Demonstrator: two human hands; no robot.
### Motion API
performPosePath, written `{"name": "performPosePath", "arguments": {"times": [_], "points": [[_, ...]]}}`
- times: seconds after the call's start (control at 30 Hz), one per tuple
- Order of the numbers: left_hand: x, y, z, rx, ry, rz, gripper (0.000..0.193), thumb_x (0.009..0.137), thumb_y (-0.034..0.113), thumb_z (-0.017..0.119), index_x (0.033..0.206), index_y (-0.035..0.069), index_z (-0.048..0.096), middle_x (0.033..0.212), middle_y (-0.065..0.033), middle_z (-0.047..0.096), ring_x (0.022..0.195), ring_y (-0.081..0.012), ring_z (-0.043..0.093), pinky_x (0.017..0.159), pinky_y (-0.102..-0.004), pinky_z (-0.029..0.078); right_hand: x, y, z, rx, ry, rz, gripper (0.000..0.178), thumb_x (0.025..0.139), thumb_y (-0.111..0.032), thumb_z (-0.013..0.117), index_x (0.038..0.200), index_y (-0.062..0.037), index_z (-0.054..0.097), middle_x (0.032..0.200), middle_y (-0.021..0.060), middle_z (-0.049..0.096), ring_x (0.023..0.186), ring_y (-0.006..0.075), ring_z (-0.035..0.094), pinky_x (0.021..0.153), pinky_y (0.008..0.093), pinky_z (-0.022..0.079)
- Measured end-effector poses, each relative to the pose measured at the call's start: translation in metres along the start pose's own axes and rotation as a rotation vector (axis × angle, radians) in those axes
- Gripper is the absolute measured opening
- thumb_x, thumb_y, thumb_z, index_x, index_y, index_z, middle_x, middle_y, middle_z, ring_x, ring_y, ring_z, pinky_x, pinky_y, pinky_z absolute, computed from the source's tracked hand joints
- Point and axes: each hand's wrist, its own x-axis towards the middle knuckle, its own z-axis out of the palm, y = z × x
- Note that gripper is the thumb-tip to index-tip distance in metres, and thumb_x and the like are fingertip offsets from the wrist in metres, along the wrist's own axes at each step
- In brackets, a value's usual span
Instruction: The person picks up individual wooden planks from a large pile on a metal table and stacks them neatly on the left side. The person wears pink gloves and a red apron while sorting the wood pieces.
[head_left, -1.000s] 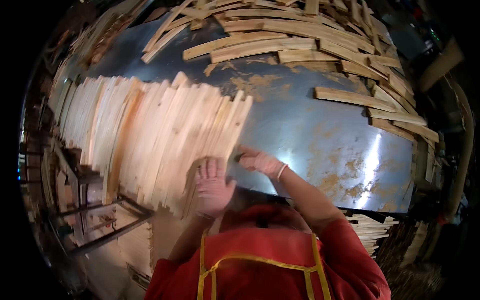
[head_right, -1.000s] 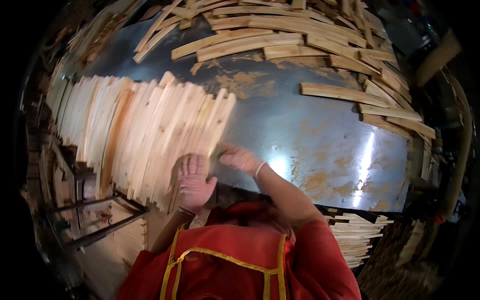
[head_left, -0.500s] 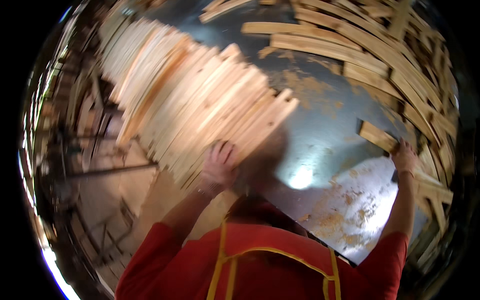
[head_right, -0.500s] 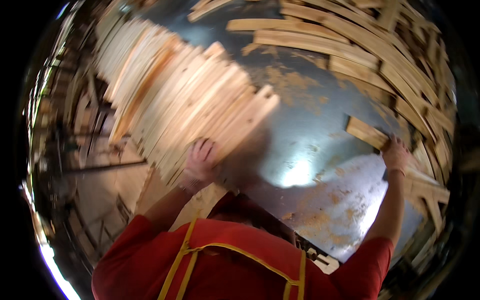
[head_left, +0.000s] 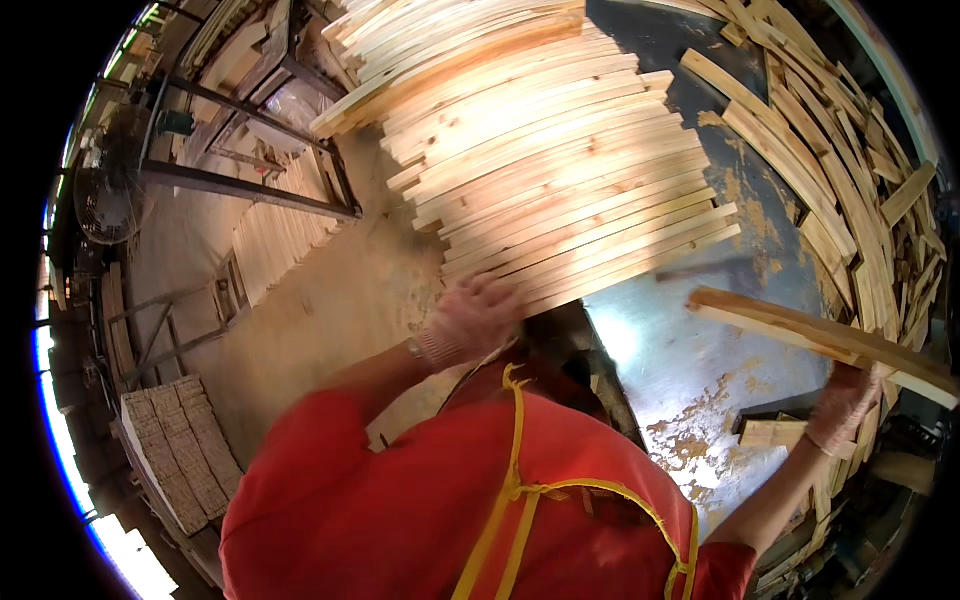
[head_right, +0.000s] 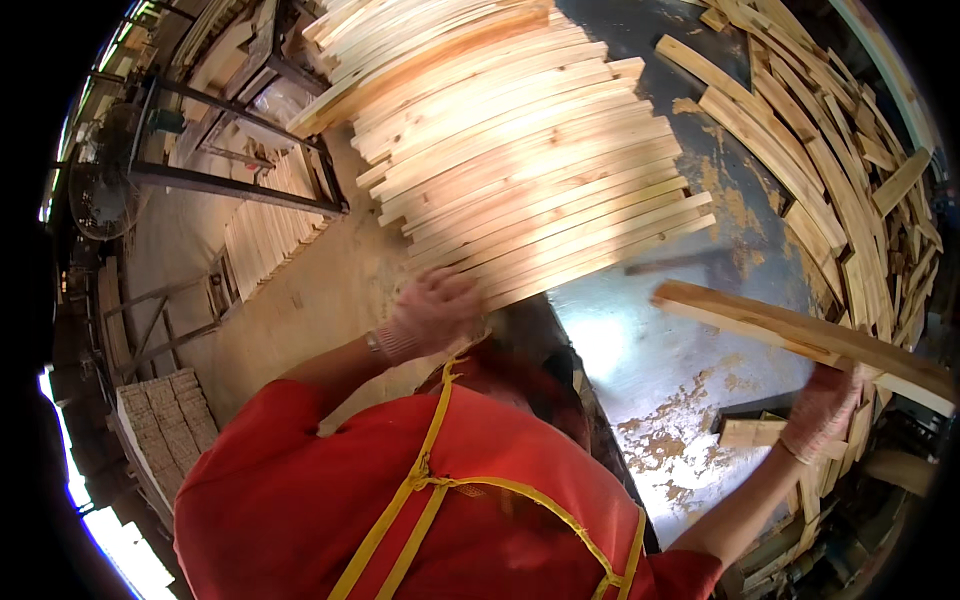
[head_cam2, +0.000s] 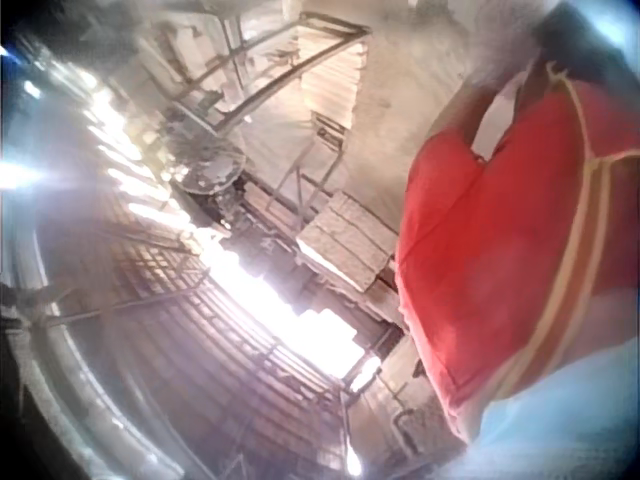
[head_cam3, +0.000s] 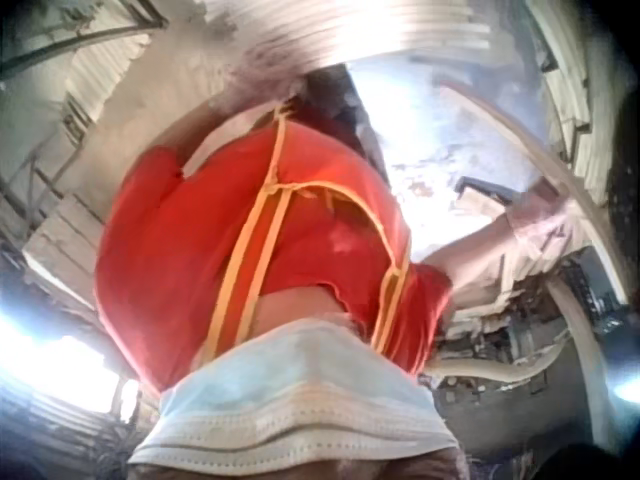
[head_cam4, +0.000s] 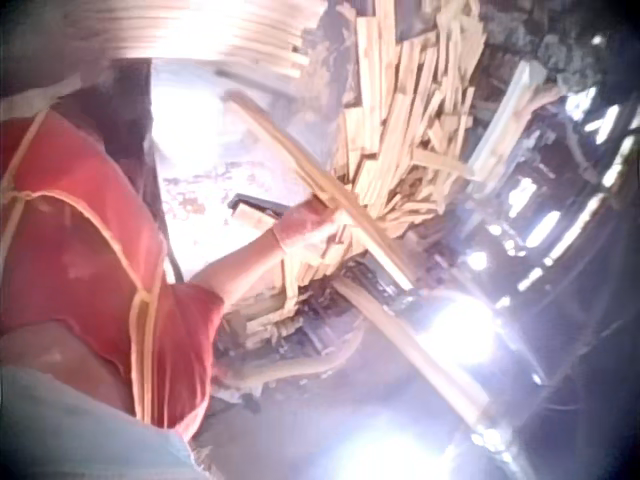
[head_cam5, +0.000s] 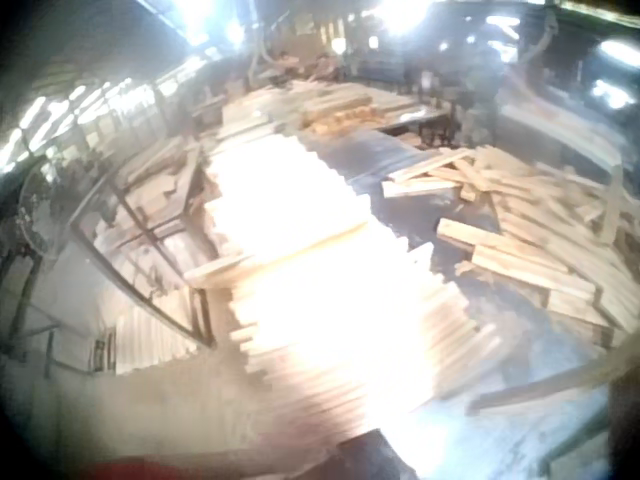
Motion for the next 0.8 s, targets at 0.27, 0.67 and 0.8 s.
{"name": "performPosePath", "arguments": {"times": [0.27, 0.67, 0.8], "points": [[-0.055, -0.063, 0.012, -1.308, -0.055, -1.058, 0.032, 0.099, 0.039, 0.074, 0.115, 0.01, 0.074, 0.113, -0.0049, 0.069, 0.107, -0.0251, 0.064, 0.096, -0.0427, 0.052, -0.078, 0.119, 0.095, 0.252, 0.112, 0.427, 0.057, 0.086, -0.043, 0.082, 0.126, -0.0046, 0.066, 0.115, 0.0113, 0.07, 0.107, 0.0315, 0.07, 0.099, 0.0553, 0.061], [-0.012, -0.036, -0.093, -1.668, -0.044, -0.659, 0.054, 0.112, 0.051, 0.053, 0.129, 0.003, 0.069, 0.128, -0.0055, 0.07, 0.118, -0.0159, 0.063, 0.098, -0.0414, 0.055, -0.118, 0.234, 0.232, 0.242, 0.168, 0.859, 0.036, 0.1, -0.044, 0.074, 0.122, -0.0159, 0.071, 0.097, 0.0071, 0.069, 0.085, 0.0237, 0.067, 0.064, 0.0423, 0.058], [0.046, -0.065, -0.129, -1.887, -0.345, -0.801, 0.058, 0.11, 0.044, 0.058, 0.147, -0.001, 0.057, 0.132, -0.0111, 0.069, 0.108, -0.0193, 0.067, 0.092, -0.0451, 0.059, -0.123, 0.216, 0.22, 0.141, 0.166, 0.814, 0.042, 0.101, -0.041, 0.071, 0.132, -0.0125, 0.068, 0.106, 0.0091, 0.073, 0.092, 0.0253, 0.072, 0.074, 0.043, 0.061]]}}
